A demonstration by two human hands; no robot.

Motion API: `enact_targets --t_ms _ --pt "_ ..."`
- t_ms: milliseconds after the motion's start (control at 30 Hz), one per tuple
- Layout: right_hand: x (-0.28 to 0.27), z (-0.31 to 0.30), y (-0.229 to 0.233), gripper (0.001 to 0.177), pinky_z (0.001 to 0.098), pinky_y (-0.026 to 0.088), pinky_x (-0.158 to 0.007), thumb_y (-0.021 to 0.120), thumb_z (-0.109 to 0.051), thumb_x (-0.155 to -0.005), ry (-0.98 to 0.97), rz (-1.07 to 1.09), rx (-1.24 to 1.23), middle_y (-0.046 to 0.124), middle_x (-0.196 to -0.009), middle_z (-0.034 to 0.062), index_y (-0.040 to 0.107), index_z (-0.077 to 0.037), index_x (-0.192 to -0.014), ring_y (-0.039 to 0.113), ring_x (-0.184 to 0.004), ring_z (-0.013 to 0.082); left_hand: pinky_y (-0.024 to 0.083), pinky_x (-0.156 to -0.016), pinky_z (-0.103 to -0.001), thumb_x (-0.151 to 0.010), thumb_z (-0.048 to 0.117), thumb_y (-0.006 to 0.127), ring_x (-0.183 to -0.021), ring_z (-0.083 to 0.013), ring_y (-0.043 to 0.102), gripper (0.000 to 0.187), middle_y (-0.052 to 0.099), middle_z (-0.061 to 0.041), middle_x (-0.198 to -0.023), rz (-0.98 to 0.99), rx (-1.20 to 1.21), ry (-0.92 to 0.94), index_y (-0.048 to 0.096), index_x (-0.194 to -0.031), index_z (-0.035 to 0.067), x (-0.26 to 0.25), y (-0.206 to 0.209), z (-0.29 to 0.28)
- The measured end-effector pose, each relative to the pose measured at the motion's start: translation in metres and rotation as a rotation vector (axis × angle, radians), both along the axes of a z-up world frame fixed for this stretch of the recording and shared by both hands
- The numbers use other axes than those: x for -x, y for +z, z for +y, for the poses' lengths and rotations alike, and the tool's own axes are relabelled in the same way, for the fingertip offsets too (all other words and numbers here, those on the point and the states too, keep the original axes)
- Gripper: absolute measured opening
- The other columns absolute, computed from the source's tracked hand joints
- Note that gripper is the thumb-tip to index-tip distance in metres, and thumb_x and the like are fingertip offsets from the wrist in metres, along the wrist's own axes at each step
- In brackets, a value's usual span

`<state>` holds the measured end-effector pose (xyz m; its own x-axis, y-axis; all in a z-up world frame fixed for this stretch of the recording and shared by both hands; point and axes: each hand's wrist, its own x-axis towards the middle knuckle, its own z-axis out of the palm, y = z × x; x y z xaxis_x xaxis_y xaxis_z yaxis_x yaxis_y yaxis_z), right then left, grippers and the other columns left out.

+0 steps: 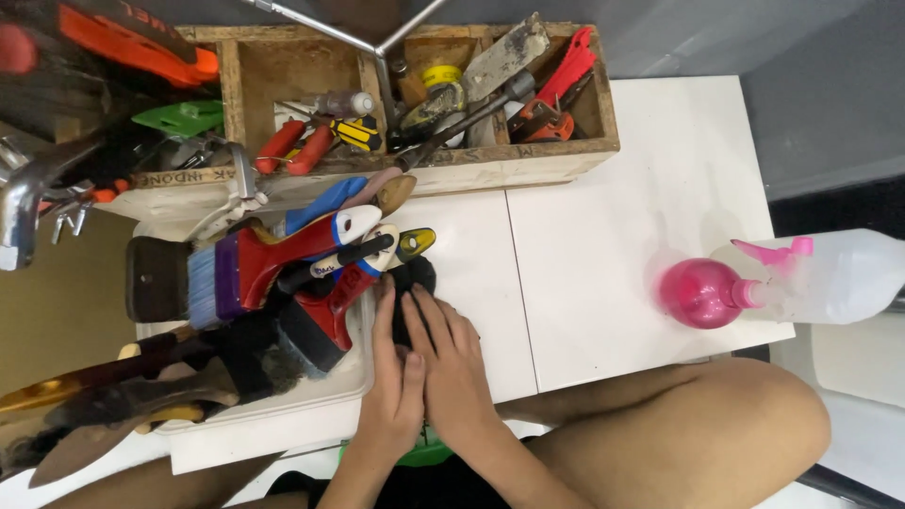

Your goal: The person sits on a small stool and cleans various tools. They first wipe a small metal part with a black cloth. Then, they retrieve a grey socket set case from under a cabinet, open it, and proceed to wipe several metal sockets and bits with the cloth before placing them back into the case.

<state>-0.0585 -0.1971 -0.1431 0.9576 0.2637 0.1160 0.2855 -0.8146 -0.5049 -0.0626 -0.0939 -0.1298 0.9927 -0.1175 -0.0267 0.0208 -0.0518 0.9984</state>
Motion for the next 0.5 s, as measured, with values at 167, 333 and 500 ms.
enact_targets --t_ms 167,333,500 --pt "-0.02 -0.038 0.0 0.042 0.0487 0.045 -0.103 0.056 -0.011 -0.098 -0.166 -0.117 0.009 0.054 -0.13 0.0246 0.049 0.006 -0.136 0.053 -0.118 0.0396 0.008 -0.126 -0.049 -0.105 0.039 0.031 -0.157 -0.0359 0.007 0.066 0.005 -0.025 -0.167 -0.085 -0.119 0.024 0.015 -0.155 -0.002 -0.002 -0.004 -0.004" --pt "-0.081 -0.037 -0.011 0.043 0.0519 0.031 -0.122 0.048 -0.006 -0.102 -0.116 -0.182 -0.128 0.045 -0.148 0.0287 0.046 0.008 -0.142 0.039 -0.142 0.0452 0.008 -0.125 -0.053 -0.105 0.044 0.03 -0.156 -0.038 0.007 0.068 0.008 -0.026 -0.166 -0.084 -0.16 0.034 0.017 -0.155 -0.001 -0.002 -0.003 -0.008" --pt "-0.043 -0.02 0.012 0.04 0.0483 0.037 -0.118 0.045 -0.008 -0.101 0.216 -0.062 -0.08 0.053 -0.142 0.0269 0.051 0.009 -0.138 0.049 -0.134 0.0398 0.006 -0.126 -0.051 -0.105 0.038 0.032 -0.157 -0.0357 0.002 0.065 0.0 -0.025 -0.167 -0.066 -0.129 0.078 0.015 -0.155 0.0 -0.001 -0.009 -0.008"
